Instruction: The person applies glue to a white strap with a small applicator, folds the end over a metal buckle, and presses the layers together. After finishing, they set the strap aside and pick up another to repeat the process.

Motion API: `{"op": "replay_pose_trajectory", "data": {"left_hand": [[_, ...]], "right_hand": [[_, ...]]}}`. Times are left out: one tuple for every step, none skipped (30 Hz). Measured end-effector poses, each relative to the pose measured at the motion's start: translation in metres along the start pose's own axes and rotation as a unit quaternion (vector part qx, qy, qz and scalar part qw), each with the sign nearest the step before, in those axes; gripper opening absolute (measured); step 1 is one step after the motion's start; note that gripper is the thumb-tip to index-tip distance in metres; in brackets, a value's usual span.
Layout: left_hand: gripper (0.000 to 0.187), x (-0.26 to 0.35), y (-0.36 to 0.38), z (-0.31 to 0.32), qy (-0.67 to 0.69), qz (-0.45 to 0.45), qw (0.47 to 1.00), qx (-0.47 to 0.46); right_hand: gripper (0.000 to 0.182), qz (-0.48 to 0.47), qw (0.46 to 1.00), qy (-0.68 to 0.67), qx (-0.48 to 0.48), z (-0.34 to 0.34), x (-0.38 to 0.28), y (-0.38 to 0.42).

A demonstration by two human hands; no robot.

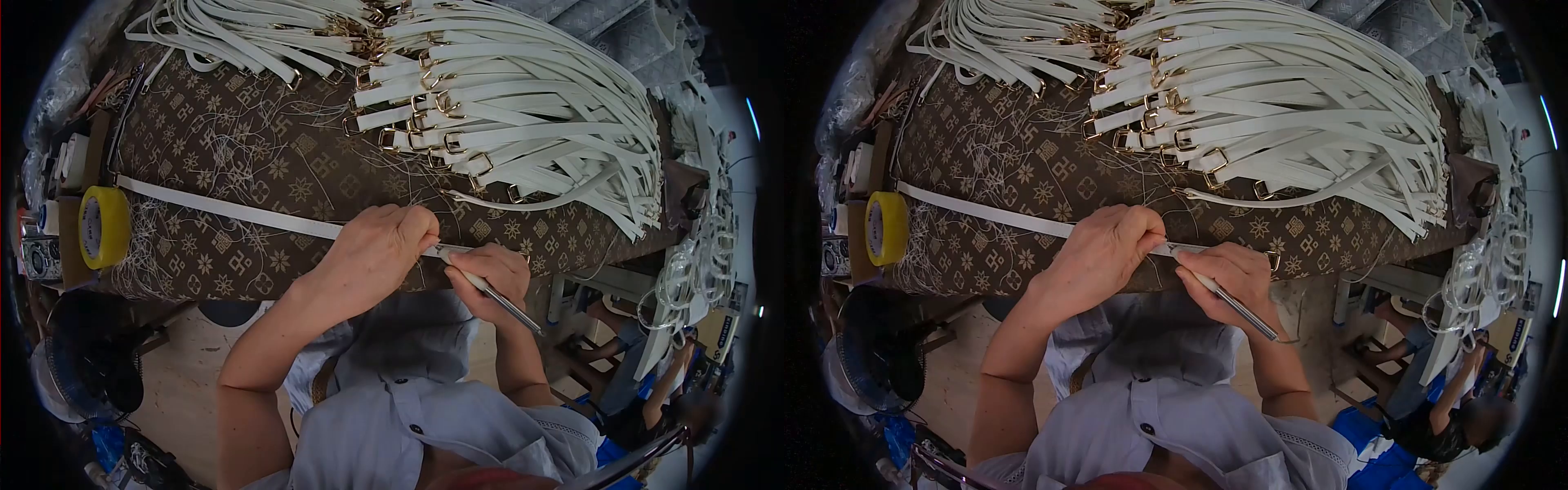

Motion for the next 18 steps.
{"op": "replay_pose_trajectory", "data": {"left_hand": [[0.018, -0.0001, -0.0001, 0.0001, 0.000, 0.000, 1.000, 0.000], [0.018, -0.0002, 0.0000, 0.0001, -0.001, 0.000, 1.000, 0.000], [0.018, -0.0003, 0.0002, 0.0002, -0.002, 0.000, 1.000, 0.000], [0.018, -0.0004, 0.0004, 0.0004, -0.001, 0.000, 1.000, -0.001], [0.018, -0.0007, 0.0006, 0.0005, -0.002, 0.001, 1.000, 0.000], [0.018, -0.0010, 0.0006, 0.0005, -0.003, 0.002, 1.000, 0.000], [0.018, -0.0012, 0.0006, 0.0006, -0.003, 0.002, 1.000, 0.000], [0.018, -0.0013, 0.0007, 0.0007, -0.001, 0.002, 1.000, 0.000], [0.017, -0.0014, 0.0008, 0.0007, 0.001, 0.002, 1.000, 0.000], [0.017, -0.0014, 0.0007, 0.0005, 0.001, 0.002, 1.000, -0.001], [0.017, -0.0014, 0.0005, 0.0003, 0.000, 0.001, 1.000, -0.004], [0.017, -0.0012, 0.0005, 0.0001, -0.001, 0.001, 1.000, -0.007], [0.017, -0.0010, 0.0006, -0.0001, -0.001, 0.001, 1.000, -0.007], [0.017, -0.0010, 0.0007, -0.0003, 0.000, -0.001, 1.000, -0.009], [0.017, -0.0009, 0.0006, -0.0003, 0.001, -0.002, 1.000, -0.010], [0.017, -0.0009, 0.0005, -0.0002, 0.001, -0.002, 1.000, -0.010], [0.017, -0.0010, 0.0004, -0.0002, 0.001, -0.001, 1.000, -0.010], [0.017, -0.0009, 0.0004, -0.0002, 0.000, 0.000, 1.000, -0.010]], "right_hand": [[0.027, 0.000, 1.000, 0.001, 0.000, -0.0002, -0.0004, -0.0005], [0.027, -0.001, 1.000, 0.001, 0.000, -0.0001, -0.0008, -0.0009], [0.027, -0.001, 1.000, 0.001, 0.000, 0.0001, -0.0009, -0.0011], [0.027, -0.001, 1.000, 0.001, 0.000, 0.0001, -0.0009, -0.0013], [0.027, -0.002, 1.000, 0.001, 0.000, 0.0001, -0.0010, -0.0014], [0.027, -0.002, 1.000, 0.001, 0.000, 0.0000, -0.0009, -0.0014], [0.027, -0.003, 1.000, 0.003, -0.001, 0.0000, -0.0009, -0.0013], [0.027, -0.005, 1.000, 0.005, -0.002, 0.0000, -0.0010, -0.0011], [0.027, -0.004, 1.000, 0.004, -0.002, 0.0002, -0.0010, -0.0012], [0.027, -0.006, 1.000, 0.002, 0.001, 0.0003, -0.0012, -0.0016], [0.027, -0.007, 1.000, -0.001, 0.005, 0.0003, -0.0013, -0.0018], [0.027, -0.007, 1.000, -0.001, 0.005, 0.0004, -0.0011, -0.0017], [0.028, -0.007, 1.000, 0.000, 0.005, 0.0005, -0.0009, -0.0014], [0.028, -0.007, 1.000, 0.001, 0.004, 0.0007, -0.0006, -0.0011], [0.028, -0.007, 1.000, 0.001, 0.005, 0.0007, -0.0001, -0.0005], [0.027, -0.006, 1.000, 0.000, 0.005, 0.0008, 0.0006, 0.0001], [0.027, -0.006, 1.000, -0.001, 0.006, 0.0009, 0.0010, 0.0004], [0.027, -0.006, 1.000, -0.002, 0.005, 0.0009, 0.0009, 0.0002]]}}
Point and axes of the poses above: each hand's wrist, its own y-axis away from the middle knuckle, its own z-axis out of the palm, x = y × z, the point moved 3 cm from there along -y, towards the middle knuckle, and after that the axes turned 11 degrees about -y, right-handed, at the moved point
